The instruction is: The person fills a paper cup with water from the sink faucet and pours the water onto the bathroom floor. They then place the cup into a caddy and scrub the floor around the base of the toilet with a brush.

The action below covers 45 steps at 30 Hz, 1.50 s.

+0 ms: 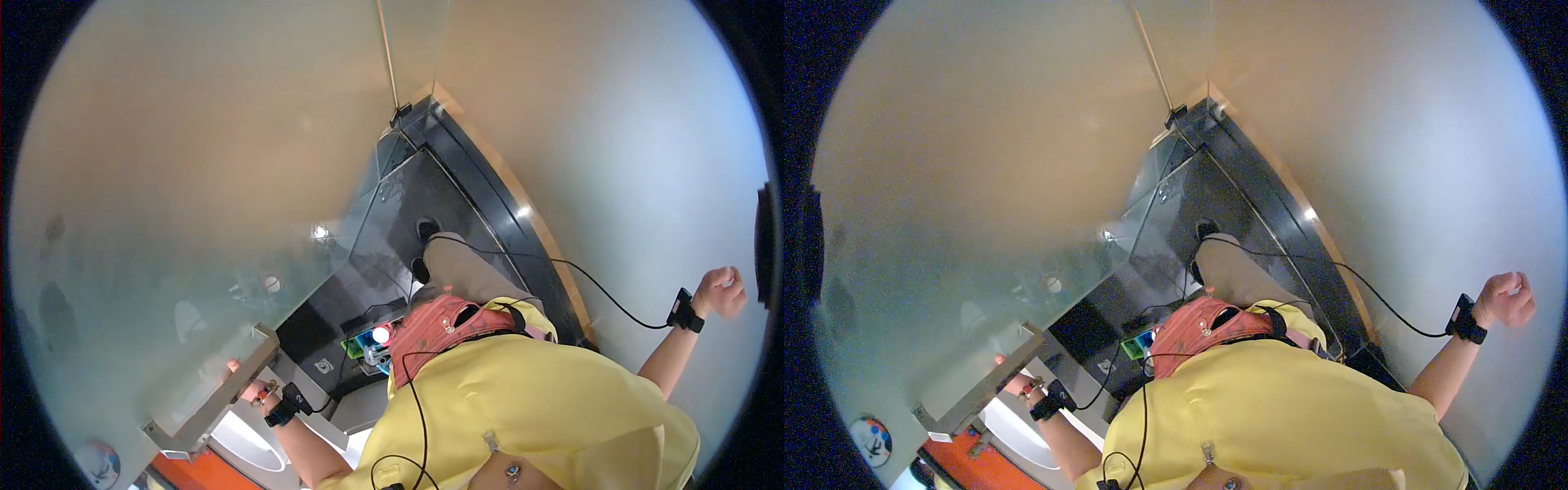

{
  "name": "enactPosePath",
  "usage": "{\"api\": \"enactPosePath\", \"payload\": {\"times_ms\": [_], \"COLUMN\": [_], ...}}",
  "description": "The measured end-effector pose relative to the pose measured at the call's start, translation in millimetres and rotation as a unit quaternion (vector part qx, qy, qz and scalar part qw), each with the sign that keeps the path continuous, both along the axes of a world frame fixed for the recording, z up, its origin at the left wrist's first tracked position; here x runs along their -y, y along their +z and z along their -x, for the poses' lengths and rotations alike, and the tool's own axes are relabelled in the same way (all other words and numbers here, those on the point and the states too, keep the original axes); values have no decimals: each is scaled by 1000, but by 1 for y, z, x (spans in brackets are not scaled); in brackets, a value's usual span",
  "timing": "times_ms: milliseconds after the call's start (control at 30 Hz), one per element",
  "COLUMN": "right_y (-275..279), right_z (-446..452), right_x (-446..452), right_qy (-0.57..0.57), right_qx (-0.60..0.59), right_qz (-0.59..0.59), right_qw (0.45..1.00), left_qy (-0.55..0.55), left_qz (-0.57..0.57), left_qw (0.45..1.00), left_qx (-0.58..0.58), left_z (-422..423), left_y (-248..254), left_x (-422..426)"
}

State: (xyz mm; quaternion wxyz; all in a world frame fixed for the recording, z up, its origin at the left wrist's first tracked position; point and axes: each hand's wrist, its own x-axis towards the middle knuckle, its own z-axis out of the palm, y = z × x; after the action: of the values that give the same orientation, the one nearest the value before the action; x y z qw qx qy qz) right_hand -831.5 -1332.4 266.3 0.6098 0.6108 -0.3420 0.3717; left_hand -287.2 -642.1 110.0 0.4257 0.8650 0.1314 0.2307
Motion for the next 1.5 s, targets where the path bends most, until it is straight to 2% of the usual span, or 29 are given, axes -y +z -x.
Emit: {"api": "enactPosePath", "payload": {"times_ms": [33, 100, 300, 367, 467, 567, 600, 967, 1100, 1133, 1233, 1500], "right_y": [0, -2, 0, 3, 5, 4, 3, 10, 10, 9, 5, 8], "right_z": [0, 13, 7, -2, -8, -9, -8, -12, -11, -8, -3, -7], "right_x": [0, 4, 4, -5, -3, -9, -10, -12, -11, -7, -6, -14], "right_qy": [31, 36, 22, -1, 49, 52, 36, 54, 41, 43, 21, 16], "right_qx": [-3, 1, -10, -24, -9, -2, 0, -12, -18, -25, -11, -2], "right_qz": [-3, -12, -30, -37, -39, -30, -28, -46, -32, -34, -48, -28], "right_qw": [1000, 999, 999, 999, 998, 998, 999, 997, 998, 998, 999, 999], "left_qy": [-38, -35, -18, -25, -4, -6, -2, -19, 10, 11, 10, 4], "left_qz": [-4, -27, 23, 66, 11, 30, 43, 93, 79, 122, 72, 70], "left_qw": [999, 999, 999, 997, 999, 998, 999, 995, 996, 992, 997, 998], "left_qx": [10, -4, 39, 21, -30, -59, -29, -35, -34, -21, -20, -3], "left_z": [2, -2, 0, -1, 4, 5, 6, -9, -7, 0, -2, -4], "left_y": [6, 1, 5, 6, 21, 30, 33, 4, 9, 21, 13, 17], "left_x": [9, -1, 13, 14, 26, 32, 41, 0, 8, 29, 20, 22]}}
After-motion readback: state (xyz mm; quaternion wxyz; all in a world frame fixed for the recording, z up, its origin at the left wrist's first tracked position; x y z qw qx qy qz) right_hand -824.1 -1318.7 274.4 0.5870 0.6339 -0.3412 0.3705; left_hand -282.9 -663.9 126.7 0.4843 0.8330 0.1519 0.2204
